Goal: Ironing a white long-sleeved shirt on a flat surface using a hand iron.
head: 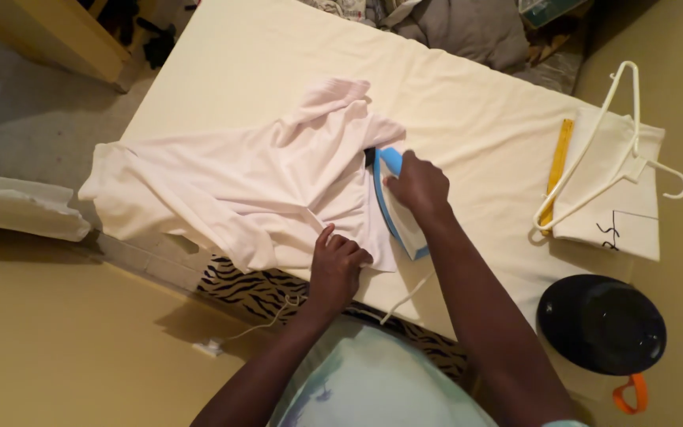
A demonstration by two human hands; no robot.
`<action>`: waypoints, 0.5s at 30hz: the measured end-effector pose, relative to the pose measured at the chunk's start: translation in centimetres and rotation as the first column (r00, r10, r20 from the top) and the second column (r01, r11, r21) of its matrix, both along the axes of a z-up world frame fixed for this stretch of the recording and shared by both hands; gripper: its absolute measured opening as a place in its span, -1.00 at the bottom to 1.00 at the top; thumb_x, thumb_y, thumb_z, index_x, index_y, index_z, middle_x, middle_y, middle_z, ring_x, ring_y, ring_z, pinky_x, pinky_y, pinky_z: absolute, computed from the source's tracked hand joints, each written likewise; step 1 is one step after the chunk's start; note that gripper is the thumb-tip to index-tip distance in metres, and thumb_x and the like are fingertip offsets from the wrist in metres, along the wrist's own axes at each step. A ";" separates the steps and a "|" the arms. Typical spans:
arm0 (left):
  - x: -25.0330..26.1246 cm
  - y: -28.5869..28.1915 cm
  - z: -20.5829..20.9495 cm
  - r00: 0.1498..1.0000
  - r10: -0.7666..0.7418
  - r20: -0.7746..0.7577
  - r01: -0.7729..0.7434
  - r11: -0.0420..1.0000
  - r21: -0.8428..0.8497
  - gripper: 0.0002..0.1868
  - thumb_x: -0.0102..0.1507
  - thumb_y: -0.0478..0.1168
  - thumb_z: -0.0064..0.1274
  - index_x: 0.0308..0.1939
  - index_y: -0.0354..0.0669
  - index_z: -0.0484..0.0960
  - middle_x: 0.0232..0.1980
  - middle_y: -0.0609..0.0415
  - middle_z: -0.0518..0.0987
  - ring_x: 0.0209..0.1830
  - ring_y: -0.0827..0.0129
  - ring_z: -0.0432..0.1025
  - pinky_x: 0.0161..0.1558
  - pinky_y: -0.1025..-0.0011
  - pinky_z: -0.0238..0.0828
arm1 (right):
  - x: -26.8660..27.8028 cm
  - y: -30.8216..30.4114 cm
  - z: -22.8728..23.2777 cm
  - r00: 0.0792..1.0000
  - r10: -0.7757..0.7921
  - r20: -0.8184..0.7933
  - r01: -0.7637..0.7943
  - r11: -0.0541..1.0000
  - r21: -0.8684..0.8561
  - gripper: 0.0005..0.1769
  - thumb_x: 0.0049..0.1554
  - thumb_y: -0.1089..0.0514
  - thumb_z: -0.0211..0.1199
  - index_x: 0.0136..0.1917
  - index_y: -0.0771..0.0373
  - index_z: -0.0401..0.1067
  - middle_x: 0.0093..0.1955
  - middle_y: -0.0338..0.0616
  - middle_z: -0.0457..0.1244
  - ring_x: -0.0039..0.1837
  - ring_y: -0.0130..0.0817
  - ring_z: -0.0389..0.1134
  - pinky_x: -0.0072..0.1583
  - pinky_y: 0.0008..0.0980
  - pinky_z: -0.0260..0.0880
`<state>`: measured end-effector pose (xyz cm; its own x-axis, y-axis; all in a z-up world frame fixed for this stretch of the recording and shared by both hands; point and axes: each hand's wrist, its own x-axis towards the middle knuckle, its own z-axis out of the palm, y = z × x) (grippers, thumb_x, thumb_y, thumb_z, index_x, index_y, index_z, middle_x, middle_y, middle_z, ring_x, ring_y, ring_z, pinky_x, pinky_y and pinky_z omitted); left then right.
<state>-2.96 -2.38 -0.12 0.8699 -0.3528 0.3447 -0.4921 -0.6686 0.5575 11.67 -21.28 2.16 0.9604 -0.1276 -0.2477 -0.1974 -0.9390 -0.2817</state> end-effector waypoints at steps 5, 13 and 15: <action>1.3 0.9 0.3 0.996 -0.060 -0.064 0.058 0.998 -0.034 -0.82 0.06 -0.42 0.17 -0.33 -0.04 0.69 -0.36 0.14 0.58 -0.15 0.24 0.47 0.45 0.03 0.13 | -0.5 1.4 -2.3 0.996 -0.088 -0.008 0.088 0.996 0.032 -0.43 0.07 -0.13 0.39 0.14 0.28 0.31 -0.01 0.20 0.39 0.06 0.18 0.43 0.07 0.08 0.42; 3.7 4.0 0.6 0.922 -0.373 -0.103 0.358 0.924 -0.134 -0.70 0.00 -0.40 0.19 -0.18 -0.15 0.64 -0.20 0.08 0.61 -0.04 0.16 0.50 0.39 0.07 0.15 | -7.8 3.8 4.6 0.918 -0.279 -0.283 0.344 0.913 0.218 -0.54 0.18 0.05 0.19 0.20 0.37 0.18 -0.27 0.17 0.40 -0.34 -0.02 0.47 -0.18 -0.08 0.50; 4.4 4.8 1.2 0.945 -0.320 -0.068 0.311 0.944 -0.111 -0.83 -0.02 -0.36 0.24 -0.37 -0.06 0.67 -0.29 0.12 0.61 -0.08 0.20 0.50 0.38 0.04 0.12 | -8.4 3.8 4.4 0.920 -0.295 -0.260 0.355 0.907 0.228 -0.54 0.18 0.02 0.21 0.19 0.35 0.19 -0.27 0.17 0.40 -0.33 -0.02 0.47 -0.15 -0.08 0.49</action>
<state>1.46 2.40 1.11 0.7467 -0.5821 0.3219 -0.6177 -0.4271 0.6603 3.23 -17.48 6.56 0.7961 -0.3239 -0.5111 -0.5623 -0.7080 -0.4273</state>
